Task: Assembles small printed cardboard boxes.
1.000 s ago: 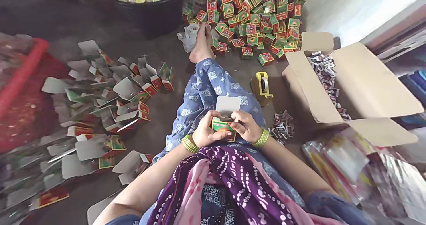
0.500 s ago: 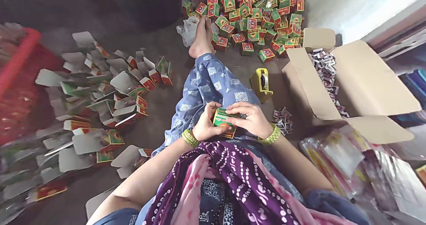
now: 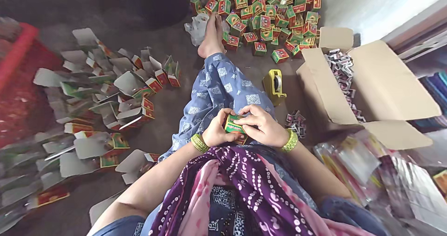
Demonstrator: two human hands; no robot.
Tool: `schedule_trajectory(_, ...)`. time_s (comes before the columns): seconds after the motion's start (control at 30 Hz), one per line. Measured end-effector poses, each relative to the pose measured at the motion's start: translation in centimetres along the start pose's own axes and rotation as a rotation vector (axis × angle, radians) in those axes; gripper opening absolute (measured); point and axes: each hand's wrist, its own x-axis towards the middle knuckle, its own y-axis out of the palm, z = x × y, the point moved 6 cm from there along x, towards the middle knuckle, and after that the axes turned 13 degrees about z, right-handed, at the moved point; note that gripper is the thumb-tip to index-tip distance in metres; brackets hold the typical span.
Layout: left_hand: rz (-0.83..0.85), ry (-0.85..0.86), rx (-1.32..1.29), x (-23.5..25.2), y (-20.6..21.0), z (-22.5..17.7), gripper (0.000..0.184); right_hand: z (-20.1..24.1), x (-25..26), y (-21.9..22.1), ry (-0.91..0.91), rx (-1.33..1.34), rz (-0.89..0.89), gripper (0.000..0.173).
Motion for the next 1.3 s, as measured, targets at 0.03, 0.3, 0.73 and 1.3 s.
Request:
schedule_trajectory(0.03, -0.016, -0.003, -0.026, 0.0, -0.1, 0.1, 0.076, -0.1, 0.0, 0.1, 0.006, -0.003, -0.005, 0.034)
schedule_trajectory(0.3, -0.145, -0.087, -0.146, -0.3, -0.7, 0.7, 0.069, -0.8, -1.4, 2.2, -0.038, -0.058, -0.341, 0.026)
schedule_trajectory(0.73, -0.223, -0.220, -0.251, -0.1, -1.7, 1.1, 0.037, -19.6, -8.3, -9.2, 0.880, 0.110, -0.681, 0.037)
schedule_trajectory(1.3, -0.222, -0.208, -0.207, 0.5, -1.9, 1.5, 0.027, -27.8, -10.2, -10.6, 1.185, 0.410, -0.590, 0.036)
